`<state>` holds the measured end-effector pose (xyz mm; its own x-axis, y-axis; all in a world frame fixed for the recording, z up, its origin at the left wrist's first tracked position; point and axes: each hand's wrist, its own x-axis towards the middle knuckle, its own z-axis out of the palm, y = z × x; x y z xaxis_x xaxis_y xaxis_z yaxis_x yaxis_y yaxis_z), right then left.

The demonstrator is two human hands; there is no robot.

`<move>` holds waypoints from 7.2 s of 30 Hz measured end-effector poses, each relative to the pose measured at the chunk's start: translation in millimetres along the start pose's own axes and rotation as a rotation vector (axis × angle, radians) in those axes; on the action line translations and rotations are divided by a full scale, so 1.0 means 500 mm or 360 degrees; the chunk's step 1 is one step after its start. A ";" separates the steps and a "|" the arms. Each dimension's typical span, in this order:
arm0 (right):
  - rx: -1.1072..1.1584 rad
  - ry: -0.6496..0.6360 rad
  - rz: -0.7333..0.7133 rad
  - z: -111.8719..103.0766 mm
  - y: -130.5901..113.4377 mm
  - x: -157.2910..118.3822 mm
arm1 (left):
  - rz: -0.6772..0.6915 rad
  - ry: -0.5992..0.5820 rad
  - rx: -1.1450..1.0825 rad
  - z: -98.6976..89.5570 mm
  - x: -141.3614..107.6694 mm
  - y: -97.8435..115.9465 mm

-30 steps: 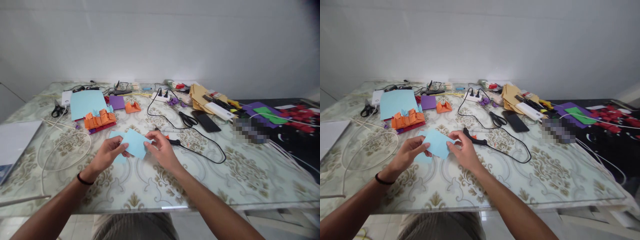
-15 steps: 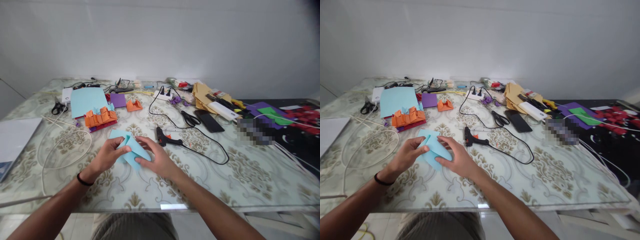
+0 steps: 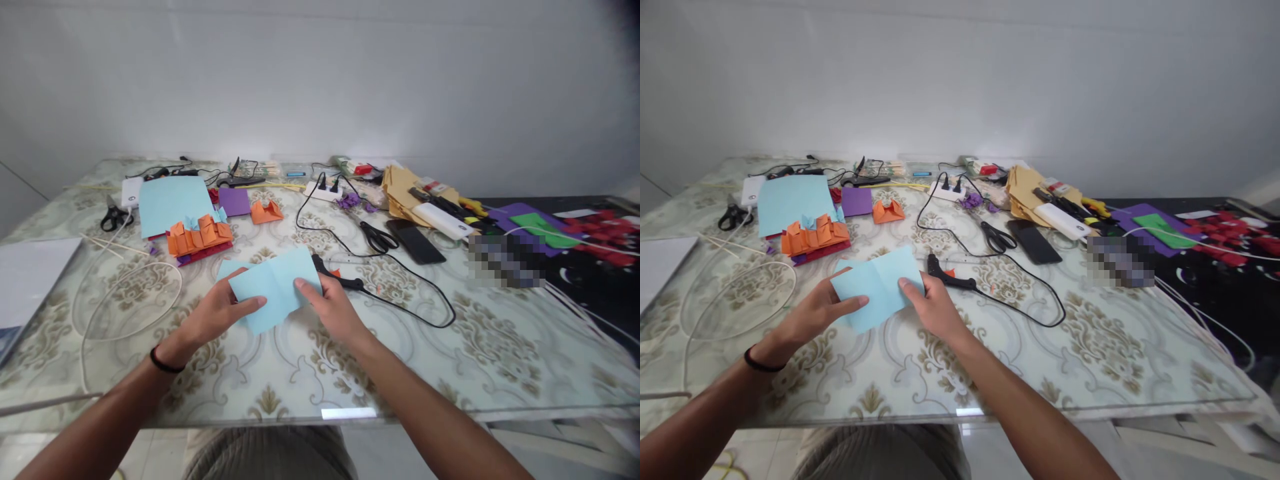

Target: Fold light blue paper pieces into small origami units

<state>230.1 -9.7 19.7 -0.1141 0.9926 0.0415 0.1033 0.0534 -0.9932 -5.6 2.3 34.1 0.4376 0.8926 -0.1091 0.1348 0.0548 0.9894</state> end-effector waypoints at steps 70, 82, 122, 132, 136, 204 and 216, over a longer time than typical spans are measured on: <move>-0.0368 -0.0085 -0.0540 -0.043 -0.017 0.009 | 0.0785 0.0213 0.0922 -0.044 -0.002 0.035; -0.0452 -0.0354 -0.0775 0.008 0.000 -0.005 | 0.0836 0.0020 0.0827 0.023 -0.008 0.009; 0.0331 -0.0386 0.0356 -0.019 0.000 0.016 | 0.0962 -0.0235 0.1023 -0.014 -0.009 0.026; 0.0289 -0.0417 0.0287 -0.014 0.001 0.014 | 0.0999 -0.0199 0.1164 -0.002 -0.014 0.023; 0.0263 -0.0422 0.0268 -0.015 0.006 0.013 | 0.1011 -0.0126 0.1110 -0.002 -0.012 0.021; -0.0069 -0.0417 -0.0110 -0.038 -0.008 0.011 | 0.0283 -0.0196 0.0360 -0.030 -0.005 0.017; -0.0213 -0.0386 -0.0103 -0.015 0.000 0.002 | -0.0100 0.0079 -0.0038 -0.022 0.009 0.005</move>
<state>237.7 -8.1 20.4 -0.3561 0.9325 0.0608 0.2162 0.1455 -0.9654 -12.9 11.3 37.3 0.3840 0.9081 -0.1669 0.1391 0.1218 0.9828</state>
